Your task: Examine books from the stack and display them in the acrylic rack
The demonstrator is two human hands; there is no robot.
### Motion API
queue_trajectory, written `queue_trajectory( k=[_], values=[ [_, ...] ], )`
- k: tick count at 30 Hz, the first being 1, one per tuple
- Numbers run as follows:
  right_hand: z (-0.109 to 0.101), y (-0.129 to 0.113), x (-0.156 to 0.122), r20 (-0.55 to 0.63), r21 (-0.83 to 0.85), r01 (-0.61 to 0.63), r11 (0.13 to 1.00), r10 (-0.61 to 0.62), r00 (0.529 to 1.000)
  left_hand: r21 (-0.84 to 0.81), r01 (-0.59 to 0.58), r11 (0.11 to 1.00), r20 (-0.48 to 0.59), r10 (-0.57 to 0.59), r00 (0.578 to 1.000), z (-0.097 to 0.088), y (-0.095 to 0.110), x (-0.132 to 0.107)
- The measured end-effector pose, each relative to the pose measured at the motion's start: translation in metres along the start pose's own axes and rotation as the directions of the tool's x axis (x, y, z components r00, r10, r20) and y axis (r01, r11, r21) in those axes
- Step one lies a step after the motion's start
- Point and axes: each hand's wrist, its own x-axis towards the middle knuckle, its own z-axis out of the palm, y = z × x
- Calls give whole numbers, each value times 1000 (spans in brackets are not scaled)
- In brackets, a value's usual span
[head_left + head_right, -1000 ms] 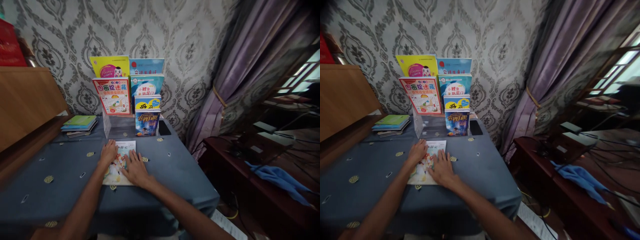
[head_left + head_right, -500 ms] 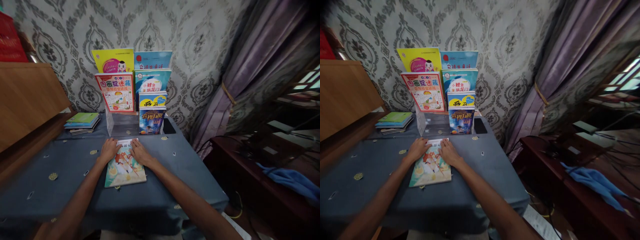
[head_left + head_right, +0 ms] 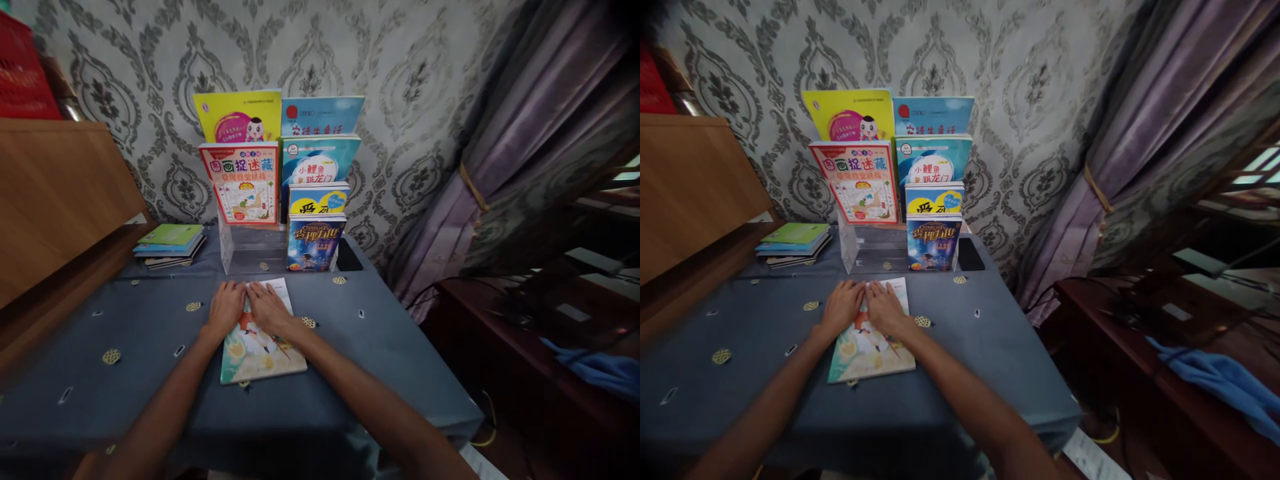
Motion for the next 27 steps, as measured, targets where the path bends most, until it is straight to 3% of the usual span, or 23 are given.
queue_trajectory(
  k=[6, 15, 22, 27],
  values=[
    [-5, 8, -4, -25, 59, -104, 993, 105, 994, -23, 13, 1000, 25, -12, 1000, 1, -1, 0],
    [-15, 24, -15, -56, 82, -318, 945, 323, 945, -51, 23, 998, 12, -22, 1000, 5, -3, 2],
    [-7, 57, -12, -119, 338, -270, 902, 326, 938, -65, 10, 998, 15, -9, 1000, 6, -7, 2],
    [2, 85, -8, -171, 652, -176, 738, 370, 913, -68, -10, 998, 0, 10, 1000, 7, -7, 1]
  ],
)
